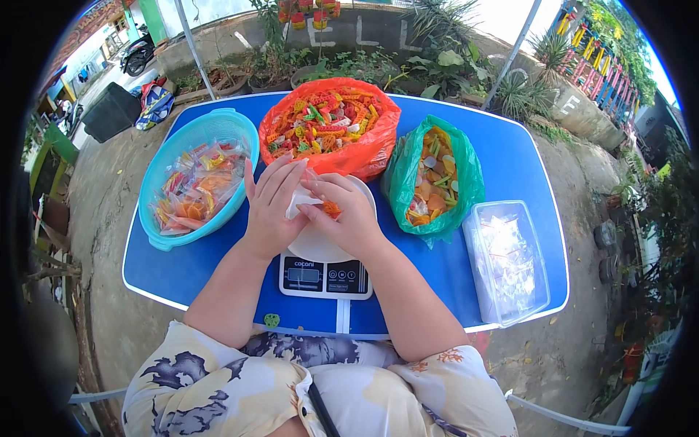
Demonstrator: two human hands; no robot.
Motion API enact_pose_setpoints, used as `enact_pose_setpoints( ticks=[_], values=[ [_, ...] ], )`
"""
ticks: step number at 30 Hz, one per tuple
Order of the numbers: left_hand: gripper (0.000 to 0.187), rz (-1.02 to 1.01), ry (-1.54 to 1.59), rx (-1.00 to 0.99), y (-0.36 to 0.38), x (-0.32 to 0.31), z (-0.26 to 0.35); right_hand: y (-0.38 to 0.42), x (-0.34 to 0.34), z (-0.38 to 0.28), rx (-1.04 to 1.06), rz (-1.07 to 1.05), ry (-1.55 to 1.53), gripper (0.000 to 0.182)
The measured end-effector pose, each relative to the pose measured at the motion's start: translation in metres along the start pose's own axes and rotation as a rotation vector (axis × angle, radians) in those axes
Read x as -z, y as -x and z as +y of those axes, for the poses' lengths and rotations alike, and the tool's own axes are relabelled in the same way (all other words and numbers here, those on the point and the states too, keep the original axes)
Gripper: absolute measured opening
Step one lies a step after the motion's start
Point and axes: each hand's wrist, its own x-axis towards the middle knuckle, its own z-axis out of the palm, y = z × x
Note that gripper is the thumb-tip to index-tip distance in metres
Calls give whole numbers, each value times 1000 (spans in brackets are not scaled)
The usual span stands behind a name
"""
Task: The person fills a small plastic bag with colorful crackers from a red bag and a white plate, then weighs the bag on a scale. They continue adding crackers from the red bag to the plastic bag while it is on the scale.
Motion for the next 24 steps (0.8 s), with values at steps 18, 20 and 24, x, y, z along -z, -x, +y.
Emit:
enact_pose_setpoints(
  ticks=[18, 20, 24],
  values=[
    [60, 101, -87, 62, -5, 5, -11, -9, 32, 7, -46, 19, 384, 20],
    [60, 92, -94, 75, -5, 4, -12, -3, 30, 2, -49, -115, 522, 22],
    [60, 82, -108, 80, -5, 3, -13, 0, 26, 5, -101, -246, 623, 27]
  ],
)
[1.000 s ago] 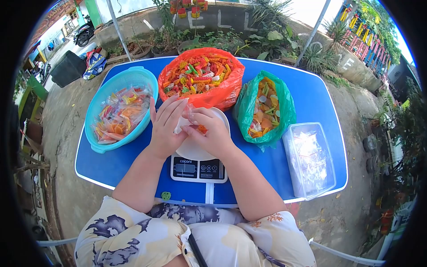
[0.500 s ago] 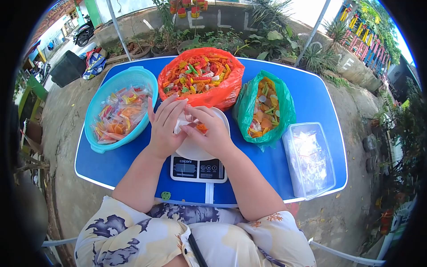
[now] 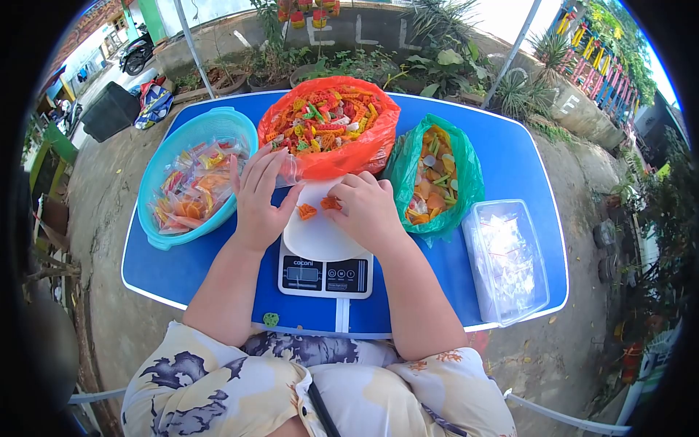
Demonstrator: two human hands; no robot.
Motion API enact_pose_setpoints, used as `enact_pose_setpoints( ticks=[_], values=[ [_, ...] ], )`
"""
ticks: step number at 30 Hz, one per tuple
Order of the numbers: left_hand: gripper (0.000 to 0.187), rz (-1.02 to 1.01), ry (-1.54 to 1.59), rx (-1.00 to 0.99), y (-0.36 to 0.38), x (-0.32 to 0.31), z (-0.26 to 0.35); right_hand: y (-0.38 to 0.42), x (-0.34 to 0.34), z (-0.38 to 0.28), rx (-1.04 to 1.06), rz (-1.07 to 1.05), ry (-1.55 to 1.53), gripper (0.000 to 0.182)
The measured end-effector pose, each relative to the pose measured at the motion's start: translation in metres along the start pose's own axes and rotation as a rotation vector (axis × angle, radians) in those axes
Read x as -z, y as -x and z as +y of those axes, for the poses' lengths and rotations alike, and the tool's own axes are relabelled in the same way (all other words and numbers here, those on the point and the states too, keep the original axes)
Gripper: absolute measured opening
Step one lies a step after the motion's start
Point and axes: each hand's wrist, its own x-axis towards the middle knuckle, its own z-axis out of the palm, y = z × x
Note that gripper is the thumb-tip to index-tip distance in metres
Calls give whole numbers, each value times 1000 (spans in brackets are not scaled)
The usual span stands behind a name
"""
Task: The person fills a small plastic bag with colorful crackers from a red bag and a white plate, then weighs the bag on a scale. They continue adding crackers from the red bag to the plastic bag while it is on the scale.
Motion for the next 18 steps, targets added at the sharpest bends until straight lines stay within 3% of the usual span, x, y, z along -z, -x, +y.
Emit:
enact_pose_setpoints(
  ticks=[3, 6, 9, 13, 16, 18],
  values=[
    [60, 0, 5, -4, 1, -1, 0, -4, 0, 5, -21, 76, -144, 29],
    [60, -11, 35, 10, 2, -3, 1, -9, -8, 10, -358, 103, -1219, 27],
    [60, -17, 35, 2, 3, -4, 3, -9, -5, 21, -405, 140, -1751, 27],
    [60, -31, 45, 1, 3, -4, 5, -9, -7, 25, -422, 149, -1827, 27],
    [60, -32, 45, 0, 3, -4, 5, -11, -8, 18, -411, 271, -1740, 25],
    [59, -34, 50, 3, 2, -3, 6, -12, -11, 14, -238, 436, -1097, 25]
  ],
)
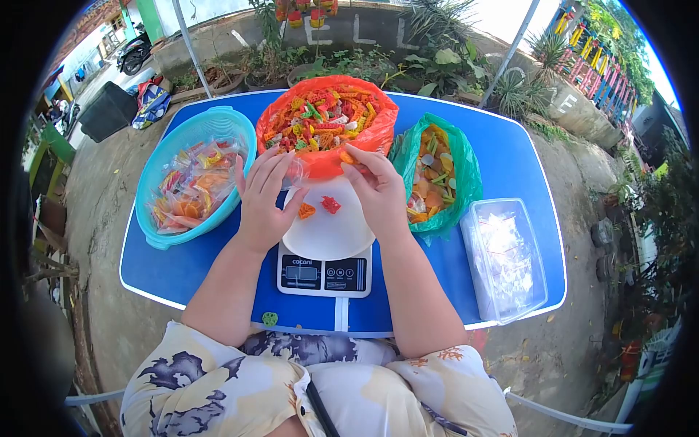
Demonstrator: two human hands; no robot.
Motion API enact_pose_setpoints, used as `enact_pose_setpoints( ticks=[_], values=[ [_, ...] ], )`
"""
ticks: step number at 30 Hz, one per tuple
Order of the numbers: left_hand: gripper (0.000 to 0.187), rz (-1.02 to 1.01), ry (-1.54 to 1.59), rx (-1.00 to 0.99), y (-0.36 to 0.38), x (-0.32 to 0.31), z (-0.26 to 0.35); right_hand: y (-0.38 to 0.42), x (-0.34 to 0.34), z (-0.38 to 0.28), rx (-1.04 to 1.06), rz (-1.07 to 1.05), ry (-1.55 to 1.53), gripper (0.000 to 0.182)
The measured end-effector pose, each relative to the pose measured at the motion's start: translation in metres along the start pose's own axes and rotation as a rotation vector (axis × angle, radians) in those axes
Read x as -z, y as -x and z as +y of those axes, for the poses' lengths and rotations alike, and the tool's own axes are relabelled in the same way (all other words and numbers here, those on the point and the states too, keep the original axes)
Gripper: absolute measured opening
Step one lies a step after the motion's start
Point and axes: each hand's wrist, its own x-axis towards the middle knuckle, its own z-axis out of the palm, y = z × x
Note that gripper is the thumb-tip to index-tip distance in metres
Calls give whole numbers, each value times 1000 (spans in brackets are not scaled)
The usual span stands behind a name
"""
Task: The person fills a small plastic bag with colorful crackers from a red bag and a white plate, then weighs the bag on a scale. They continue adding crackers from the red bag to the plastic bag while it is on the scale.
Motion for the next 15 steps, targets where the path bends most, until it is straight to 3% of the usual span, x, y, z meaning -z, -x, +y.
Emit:
enact_pose_setpoints(
  ticks=[1, 4, 10, 13, 15],
  values=[
    [59, 0, -1, -2, 0, 0, 0, 1, -2, -1, 176, 23, 286, 27],
    [60, -2, -1, -5, 1, 0, -1, 7, -7, -17, 358, 46, 567, 34],
    [61, -17, 18, -8, 2, -1, 2, 7, -11, -10, 397, -105, 571, 33],
    [63, -27, 32, -20, 2, -1, 3, 7, -12, -14, 618, -151, 746, 29],
    [64, -34, 37, -27, 2, 0, 4, 12, -15, -17, 422, -139, 619, 23]
  ],
)
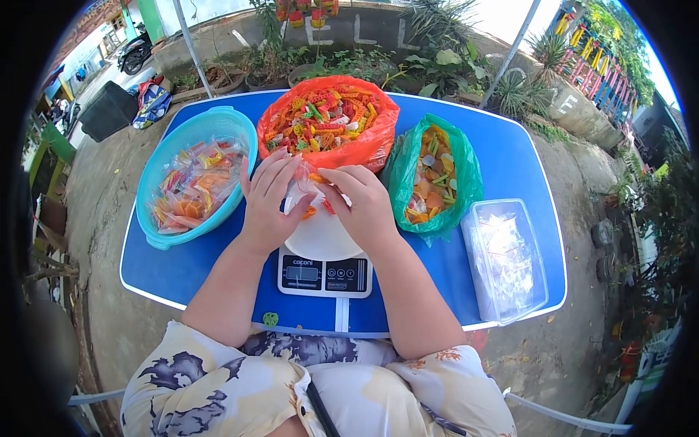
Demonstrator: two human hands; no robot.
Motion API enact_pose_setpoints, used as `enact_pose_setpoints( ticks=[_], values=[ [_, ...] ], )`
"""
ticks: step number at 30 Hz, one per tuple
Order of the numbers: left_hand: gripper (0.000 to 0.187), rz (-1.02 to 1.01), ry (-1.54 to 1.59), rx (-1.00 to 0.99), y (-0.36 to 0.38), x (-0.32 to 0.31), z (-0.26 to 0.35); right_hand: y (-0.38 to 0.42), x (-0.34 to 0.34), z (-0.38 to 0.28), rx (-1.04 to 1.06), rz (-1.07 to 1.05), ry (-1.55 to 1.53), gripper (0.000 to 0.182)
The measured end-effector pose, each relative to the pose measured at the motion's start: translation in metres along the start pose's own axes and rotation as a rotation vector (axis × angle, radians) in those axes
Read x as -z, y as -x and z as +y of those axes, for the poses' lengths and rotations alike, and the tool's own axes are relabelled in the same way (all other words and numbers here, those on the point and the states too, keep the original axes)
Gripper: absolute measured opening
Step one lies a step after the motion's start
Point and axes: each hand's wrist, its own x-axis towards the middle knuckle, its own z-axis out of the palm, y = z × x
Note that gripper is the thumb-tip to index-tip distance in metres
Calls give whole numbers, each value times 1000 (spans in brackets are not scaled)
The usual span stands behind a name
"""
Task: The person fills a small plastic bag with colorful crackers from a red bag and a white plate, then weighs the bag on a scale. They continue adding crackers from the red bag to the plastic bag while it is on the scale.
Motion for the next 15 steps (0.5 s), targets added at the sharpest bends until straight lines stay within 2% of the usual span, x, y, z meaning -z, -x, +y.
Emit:
enact_pose_setpoints(
  ticks=[4, 7, 15],
  values=[
    [66, 4, -5, -3, 0, 1, 3, 2, -2, 6, -501, -16, -495, 14],
    [67, 7, -12, -22, -1, 2, 6, 2, -1, 10, -552, -103, -429, 15],
    [66, 2, -55, -73, -1, 3, 8, 2, -2, 14, -591, -109, -553, 13]
  ],
)
